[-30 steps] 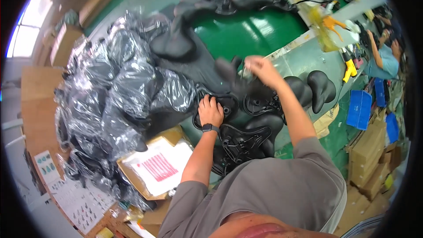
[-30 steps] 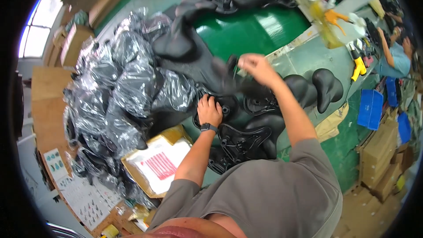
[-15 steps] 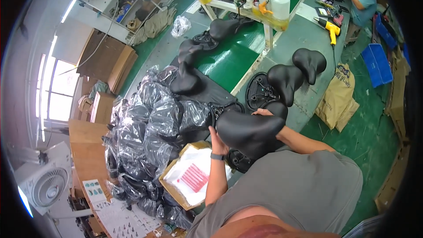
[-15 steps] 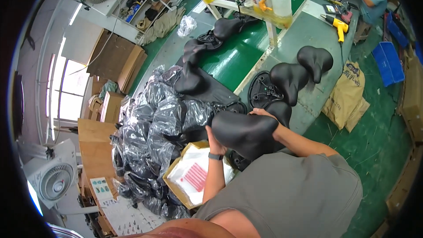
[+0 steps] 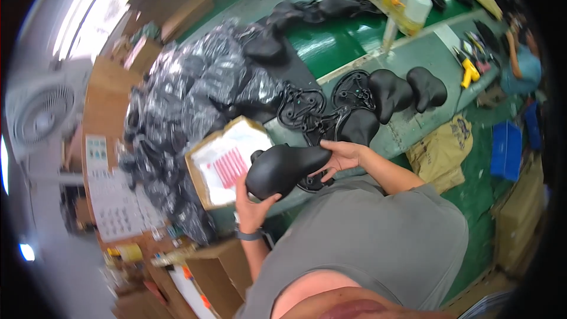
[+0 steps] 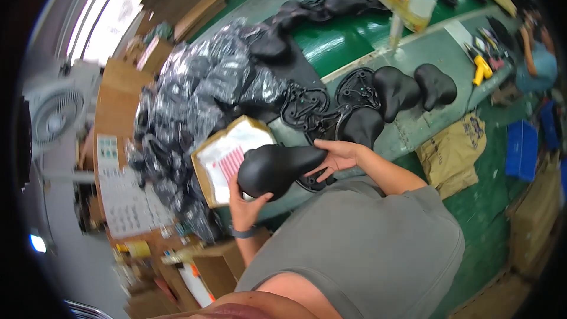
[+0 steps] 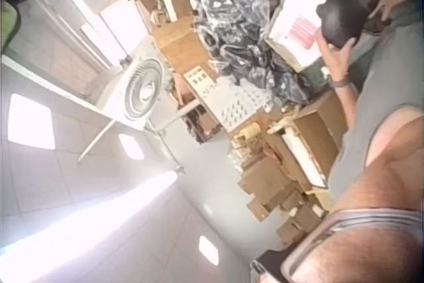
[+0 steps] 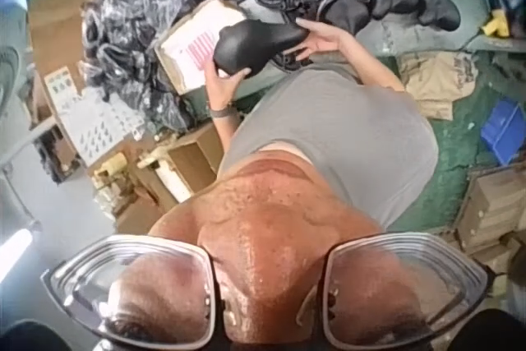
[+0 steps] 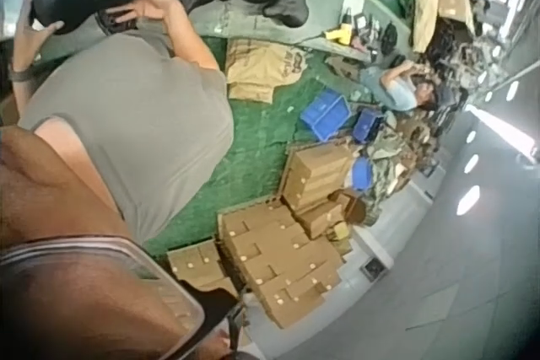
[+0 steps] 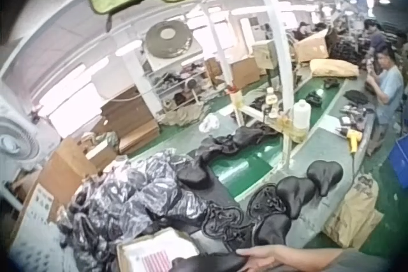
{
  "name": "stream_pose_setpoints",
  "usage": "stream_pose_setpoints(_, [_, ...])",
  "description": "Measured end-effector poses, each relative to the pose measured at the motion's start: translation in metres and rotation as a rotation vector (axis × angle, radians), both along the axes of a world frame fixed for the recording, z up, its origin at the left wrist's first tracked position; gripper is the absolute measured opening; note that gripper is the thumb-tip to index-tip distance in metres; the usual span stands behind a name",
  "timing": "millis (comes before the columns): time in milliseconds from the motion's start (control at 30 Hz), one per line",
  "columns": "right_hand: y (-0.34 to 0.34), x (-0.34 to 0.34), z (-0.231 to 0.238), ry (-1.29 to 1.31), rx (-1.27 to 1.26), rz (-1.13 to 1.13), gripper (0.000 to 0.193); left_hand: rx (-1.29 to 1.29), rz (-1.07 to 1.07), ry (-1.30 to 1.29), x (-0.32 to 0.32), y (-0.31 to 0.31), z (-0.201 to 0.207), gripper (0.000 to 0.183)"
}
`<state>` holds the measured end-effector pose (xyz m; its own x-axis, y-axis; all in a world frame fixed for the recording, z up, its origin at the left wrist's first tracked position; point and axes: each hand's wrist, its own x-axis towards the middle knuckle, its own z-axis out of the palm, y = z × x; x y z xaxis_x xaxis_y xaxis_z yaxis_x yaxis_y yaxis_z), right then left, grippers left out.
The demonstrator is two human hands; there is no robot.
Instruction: Packaging individual bicycle seats into plastic bags at a manufacturing facility.
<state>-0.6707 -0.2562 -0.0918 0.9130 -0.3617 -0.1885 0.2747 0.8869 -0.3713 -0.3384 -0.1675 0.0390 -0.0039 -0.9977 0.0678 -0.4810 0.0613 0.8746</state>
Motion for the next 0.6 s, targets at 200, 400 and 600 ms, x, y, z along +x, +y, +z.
stream_pose_setpoints(200, [0.019, 0.063, -0.008, -0.400, 0.079, 0.410, 0.093, -0.331, -0.145, -0.436, -0.004, 0.011, 0.110, 0.090])
stream_pose_setpoints(400, [0.059, 0.097, 0.020, -0.363, 0.368, 0.369, 0.093, -0.356, 0.310, -0.886, -0.047, 0.015, 0.113, 0.081])
stream_pose_setpoints(600, [0.077, 0.093, -0.003, 0.121, 0.399, 0.181, 0.079, -0.270, -0.330, -0.673, -0.080, 0.028, 0.013, 0.060])
